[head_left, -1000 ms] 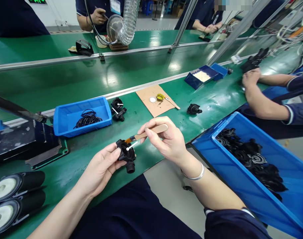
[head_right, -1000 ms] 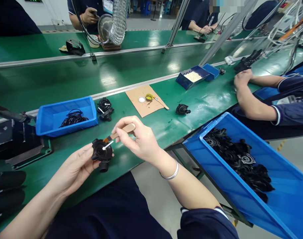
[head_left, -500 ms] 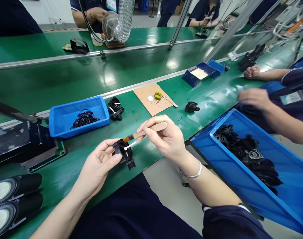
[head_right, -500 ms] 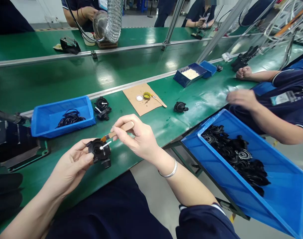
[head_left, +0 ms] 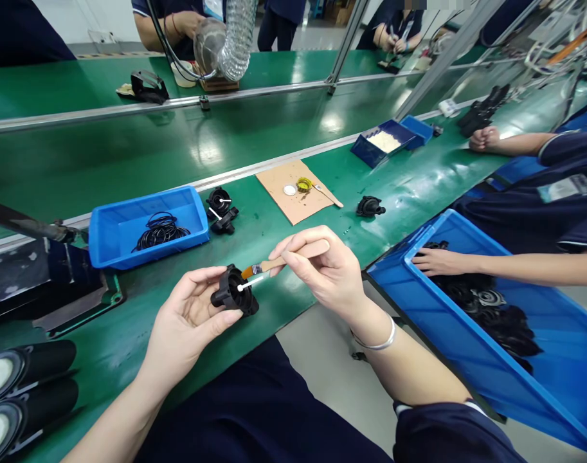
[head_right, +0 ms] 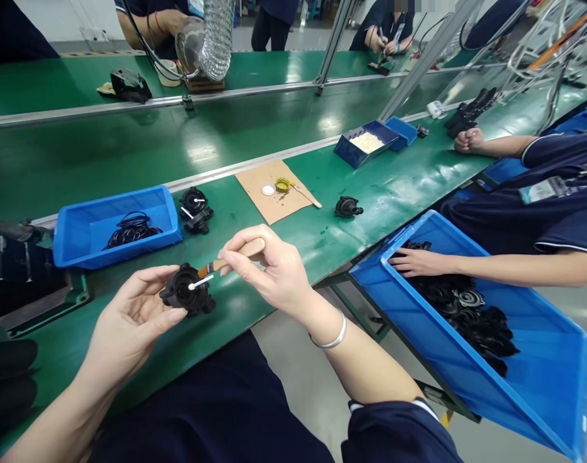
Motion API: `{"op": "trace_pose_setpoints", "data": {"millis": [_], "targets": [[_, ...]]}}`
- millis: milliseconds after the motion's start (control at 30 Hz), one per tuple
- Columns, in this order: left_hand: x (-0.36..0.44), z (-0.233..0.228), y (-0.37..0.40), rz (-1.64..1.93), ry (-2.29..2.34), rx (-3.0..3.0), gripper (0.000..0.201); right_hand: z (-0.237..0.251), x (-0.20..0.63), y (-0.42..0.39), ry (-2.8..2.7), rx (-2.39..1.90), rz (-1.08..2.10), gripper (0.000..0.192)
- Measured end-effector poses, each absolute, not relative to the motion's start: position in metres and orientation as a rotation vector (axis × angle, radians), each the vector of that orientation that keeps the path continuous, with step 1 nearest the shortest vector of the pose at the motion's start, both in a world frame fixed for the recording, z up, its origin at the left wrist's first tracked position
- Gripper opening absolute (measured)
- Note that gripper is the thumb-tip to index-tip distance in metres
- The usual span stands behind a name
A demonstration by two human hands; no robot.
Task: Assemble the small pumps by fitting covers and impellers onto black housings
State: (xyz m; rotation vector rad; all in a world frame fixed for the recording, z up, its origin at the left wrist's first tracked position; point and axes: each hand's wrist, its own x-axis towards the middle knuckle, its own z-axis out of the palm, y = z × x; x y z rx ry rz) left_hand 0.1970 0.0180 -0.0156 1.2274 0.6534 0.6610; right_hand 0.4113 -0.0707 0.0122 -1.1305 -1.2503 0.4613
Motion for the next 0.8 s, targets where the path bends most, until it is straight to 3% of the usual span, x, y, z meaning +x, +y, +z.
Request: {"op": "trace_pose_setpoints", "data": {"millis": [167,567,800], "targets": [[0.199,-0.014,0.018,0.728,0.638,1.279,0.053,0.009,0.412,-0.071,-1.311,-1.153,0.403,0.017],[0.198,-0.025,0.019,0.954,0.412,1.621,0.07,0.015,0.407,-0.081,-1.145,-0.981,0.724,0.013],[0.197,-0.029,0.023,1.043,0.298,1.831,0.076,0.009,0.405,-0.077,-1.251,-1.022,0.434,0.015]]}}
